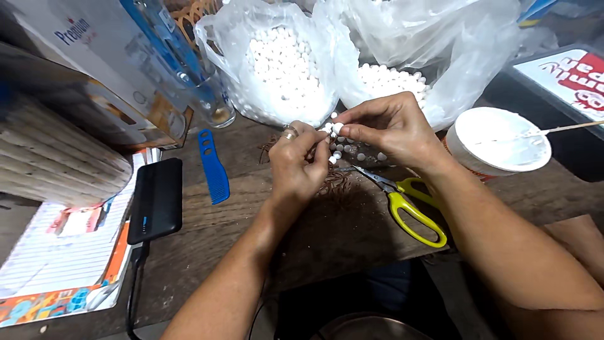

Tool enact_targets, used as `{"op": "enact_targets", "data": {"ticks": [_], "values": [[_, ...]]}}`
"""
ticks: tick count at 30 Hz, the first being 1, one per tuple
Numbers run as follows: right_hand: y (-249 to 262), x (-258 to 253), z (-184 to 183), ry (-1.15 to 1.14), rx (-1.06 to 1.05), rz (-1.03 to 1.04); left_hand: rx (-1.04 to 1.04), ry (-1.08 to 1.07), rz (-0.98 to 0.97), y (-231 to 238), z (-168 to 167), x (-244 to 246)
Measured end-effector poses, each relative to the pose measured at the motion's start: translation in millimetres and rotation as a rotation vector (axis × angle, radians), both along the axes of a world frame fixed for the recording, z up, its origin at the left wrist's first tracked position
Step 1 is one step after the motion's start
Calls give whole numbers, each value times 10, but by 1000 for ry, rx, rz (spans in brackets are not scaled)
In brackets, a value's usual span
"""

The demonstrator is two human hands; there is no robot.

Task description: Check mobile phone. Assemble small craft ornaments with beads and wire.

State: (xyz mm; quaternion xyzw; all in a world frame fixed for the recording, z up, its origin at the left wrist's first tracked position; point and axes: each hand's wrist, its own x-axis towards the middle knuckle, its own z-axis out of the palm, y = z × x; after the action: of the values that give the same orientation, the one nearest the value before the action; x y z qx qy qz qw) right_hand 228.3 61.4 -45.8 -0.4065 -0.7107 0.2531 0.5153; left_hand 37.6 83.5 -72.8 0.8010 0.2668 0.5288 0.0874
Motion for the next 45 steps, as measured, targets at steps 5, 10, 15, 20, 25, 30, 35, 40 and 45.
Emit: {"op": "enact_targets", "data": {"ticks": [5,10,15,20,25,30,35,40,45], "values": [[-2,-8,-2,-6,-14,-15,26,9,5,-3,-9,5],[5,-15,-11,-6,-13,-31,5,4,-5,-8,-9,11],[14,13,4,62,-18,-2,-254,-67,-80,-6,30,-1],[10,19,-1,71,0,27,-294,-102,-94,-16,36,-2],[18,10,-26,39,39,21,-214,-80,-66,-15,5,9],[22,14,-32,55,16,35,-195,-86,-65,-28,-3,20],[26,5,-44,64,16,39,-161,-101,-68,-15,-12,36],[32,-7,-55,46,28,22,-151,-64,-35,-17,-15,21],[39,-18,-75,41,40,15,-137,-57,-26,-20,-15,25]]}}
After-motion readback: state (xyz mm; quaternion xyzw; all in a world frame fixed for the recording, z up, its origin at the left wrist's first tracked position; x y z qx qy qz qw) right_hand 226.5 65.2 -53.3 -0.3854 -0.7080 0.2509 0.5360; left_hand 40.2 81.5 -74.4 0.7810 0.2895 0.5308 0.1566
